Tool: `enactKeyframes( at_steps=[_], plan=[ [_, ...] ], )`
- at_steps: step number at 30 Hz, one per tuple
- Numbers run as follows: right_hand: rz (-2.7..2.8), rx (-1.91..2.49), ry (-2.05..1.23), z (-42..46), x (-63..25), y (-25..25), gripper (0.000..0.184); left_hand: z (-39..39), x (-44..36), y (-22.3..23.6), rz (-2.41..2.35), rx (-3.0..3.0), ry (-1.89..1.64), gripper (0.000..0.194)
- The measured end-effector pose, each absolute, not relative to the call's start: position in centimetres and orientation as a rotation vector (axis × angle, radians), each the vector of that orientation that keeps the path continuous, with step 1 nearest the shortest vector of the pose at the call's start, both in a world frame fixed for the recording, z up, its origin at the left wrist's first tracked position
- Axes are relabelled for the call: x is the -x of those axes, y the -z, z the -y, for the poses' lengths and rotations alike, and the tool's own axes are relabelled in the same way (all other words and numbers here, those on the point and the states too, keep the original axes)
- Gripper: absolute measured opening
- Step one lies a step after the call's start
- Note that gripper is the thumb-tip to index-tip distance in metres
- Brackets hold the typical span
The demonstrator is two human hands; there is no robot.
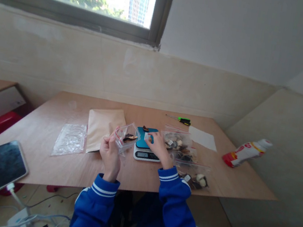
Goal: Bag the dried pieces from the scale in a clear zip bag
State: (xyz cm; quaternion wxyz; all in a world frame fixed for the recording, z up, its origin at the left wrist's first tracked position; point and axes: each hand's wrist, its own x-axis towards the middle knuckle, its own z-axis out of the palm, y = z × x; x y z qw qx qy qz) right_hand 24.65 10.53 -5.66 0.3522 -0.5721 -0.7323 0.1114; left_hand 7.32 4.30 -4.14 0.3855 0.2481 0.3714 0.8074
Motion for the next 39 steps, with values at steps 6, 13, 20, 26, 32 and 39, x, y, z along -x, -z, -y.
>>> enactKeyframes(
  at_steps=[6,13,20,26,32,39],
  plan=[
    [1.911,1.51,-0.262,-10.4,-25.4,8.2,0.022,-4.0,-7.3,3.5,-0.86,-0.533,-2.045,0.024],
    [1.639,1.08,-0.604,-9.5,-22.8,1.0,0.03,-4.1,-7.6,3.5,-0.888,-0.512,-1.978,0.022],
    [1.799,1.167,-0.505,-13.0,-22.1,1.2,0.029,-4.0,-7.4,3.2,-0.87,-0.471,-1.953,0.02],
    [1.847,1.461,-0.356,-16.1,-22.9,6.2,0.019,-4.0,-6.6,3.0,-0.809,-0.469,-1.947,0.022],
    [1.808,1.402,-0.347,-15.8,-23.2,5.2,0.014,-3.8,-6.1,2.5,-0.742,-0.478,-1.872,0.019],
    [1.788,0.868,-0.678,-11.1,-21.8,-2.3,0.03,-3.6,-6.0,1.8,-0.735,-0.443,-1.727,0.02]
  ],
)
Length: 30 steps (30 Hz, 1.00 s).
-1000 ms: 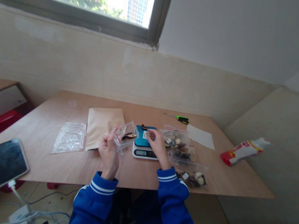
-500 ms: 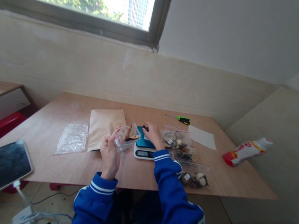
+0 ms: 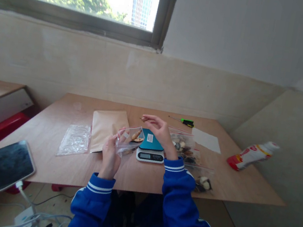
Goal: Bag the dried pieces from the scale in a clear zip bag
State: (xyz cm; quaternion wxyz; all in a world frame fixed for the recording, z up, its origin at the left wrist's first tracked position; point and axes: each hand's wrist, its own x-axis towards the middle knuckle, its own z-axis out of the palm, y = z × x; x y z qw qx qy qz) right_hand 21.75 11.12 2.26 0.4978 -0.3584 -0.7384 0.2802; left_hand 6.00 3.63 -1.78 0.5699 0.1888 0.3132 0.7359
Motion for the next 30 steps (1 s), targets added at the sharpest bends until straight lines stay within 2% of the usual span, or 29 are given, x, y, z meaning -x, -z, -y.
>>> enactKeyframes(
  at_steps=[4,8,13,18,23,30],
  plan=[
    [1.896,0.83,-0.778,-9.5,-21.3,-3.7,0.033,-3.5,-5.9,1.3,-0.718,-0.484,-1.636,0.031],
    [1.685,0.876,-0.904,-9.8,-22.2,-1.5,0.037,-3.5,-5.1,1.4,-0.687,-0.504,-1.538,0.033],
    [1.699,0.836,-1.161,-8.7,-22.6,1.5,0.048,-3.7,-4.1,2.1,-0.617,-0.552,-1.438,0.029],
    [1.412,0.955,-0.991,-7.3,-21.1,2.1,0.037,-3.2,-4.2,1.7,-0.627,-0.625,-1.343,0.035],
    [1.05,1.062,-0.756,-6.5,-20.7,1.3,0.034,-2.1,-4.5,1.8,-0.655,-0.699,-1.45,0.048],
    [1.055,1.077,-0.65,-4.1,-20.9,0.3,0.04,-1.5,-4.9,2.5,-1.02,-1.092,-1.7,0.024]
  ],
)
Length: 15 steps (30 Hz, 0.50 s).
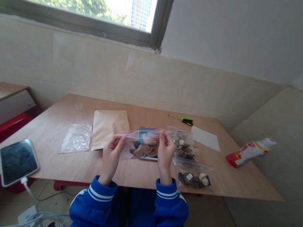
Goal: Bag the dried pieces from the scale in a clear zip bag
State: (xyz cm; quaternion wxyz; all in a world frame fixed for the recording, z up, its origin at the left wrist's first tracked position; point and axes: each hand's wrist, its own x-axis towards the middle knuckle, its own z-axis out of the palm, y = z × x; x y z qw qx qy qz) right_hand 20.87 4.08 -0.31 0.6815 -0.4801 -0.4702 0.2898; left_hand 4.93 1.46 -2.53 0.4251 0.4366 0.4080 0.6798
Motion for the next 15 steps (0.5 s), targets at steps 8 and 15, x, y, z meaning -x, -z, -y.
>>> enactKeyframes(
  at_steps=[8,15],
  plan=[
    [1.069,1.044,-0.605,-2.2,-20.8,0.7,0.039,-1.0,-4.9,1.3,-0.977,-0.939,-1.758,0.024],
    [1.077,1.032,-0.475,-1.3,-20.3,0.1,0.039,-0.7,-4.7,0.5,-1.043,-1.025,-1.822,0.023]
  ],
)
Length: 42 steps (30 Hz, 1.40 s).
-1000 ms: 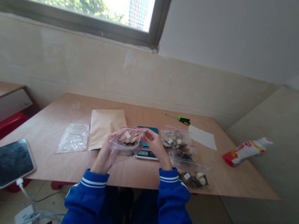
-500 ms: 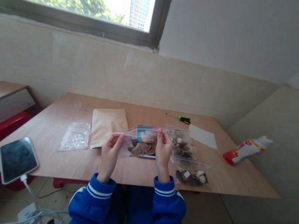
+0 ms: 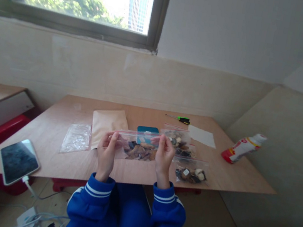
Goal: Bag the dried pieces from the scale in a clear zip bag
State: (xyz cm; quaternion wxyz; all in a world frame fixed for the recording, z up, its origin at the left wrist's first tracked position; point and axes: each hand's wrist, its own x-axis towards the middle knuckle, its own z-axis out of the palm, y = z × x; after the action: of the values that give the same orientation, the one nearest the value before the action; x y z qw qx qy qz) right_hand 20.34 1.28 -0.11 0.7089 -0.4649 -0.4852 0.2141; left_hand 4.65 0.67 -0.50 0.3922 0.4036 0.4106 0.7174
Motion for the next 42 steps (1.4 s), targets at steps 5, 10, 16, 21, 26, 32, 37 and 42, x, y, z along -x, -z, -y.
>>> enactKeyframes(
  at_steps=[5,10,16,21,26,32,37,42],
  plan=[
    [1.016,1.042,-0.432,-0.9,-20.3,-0.2,0.038,-0.4,-5.1,-0.2,-1.141,-1.091,-1.907,0.023],
    [1.146,1.008,-0.542,-0.9,-21.8,0.1,0.044,-0.6,-5.2,-0.5,-1.167,-1.145,-1.886,0.024],
    [1.157,1.046,-0.536,-0.6,-22.6,0.5,0.036,-0.9,-5.3,0.1,-1.151,-1.116,-1.855,0.026],
    [1.123,1.103,-0.444,-0.4,-22.1,0.5,0.034,-0.9,-5.4,0.2,-1.13,-1.104,-1.804,0.024],
    [1.189,1.103,-0.455,-0.5,-22.8,0.6,0.037,-0.8,-5.3,-0.3,-1.219,-1.167,-1.824,0.025],
    [1.492,1.013,-0.631,-0.8,-24.4,0.0,0.023,-0.6,-5.1,-0.7,-1.2,-1.211,-1.837,0.025],
    [1.549,0.954,-0.614,-0.6,-24.5,-0.4,0.02,-0.5,-4.8,-0.3,-1.202,-1.232,-1.841,0.025],
    [1.729,1.011,-0.439,-0.9,-24.5,-1.0,0.016,-0.7,-4.5,0.2,-1.237,-1.27,-1.852,0.026]
  ],
)
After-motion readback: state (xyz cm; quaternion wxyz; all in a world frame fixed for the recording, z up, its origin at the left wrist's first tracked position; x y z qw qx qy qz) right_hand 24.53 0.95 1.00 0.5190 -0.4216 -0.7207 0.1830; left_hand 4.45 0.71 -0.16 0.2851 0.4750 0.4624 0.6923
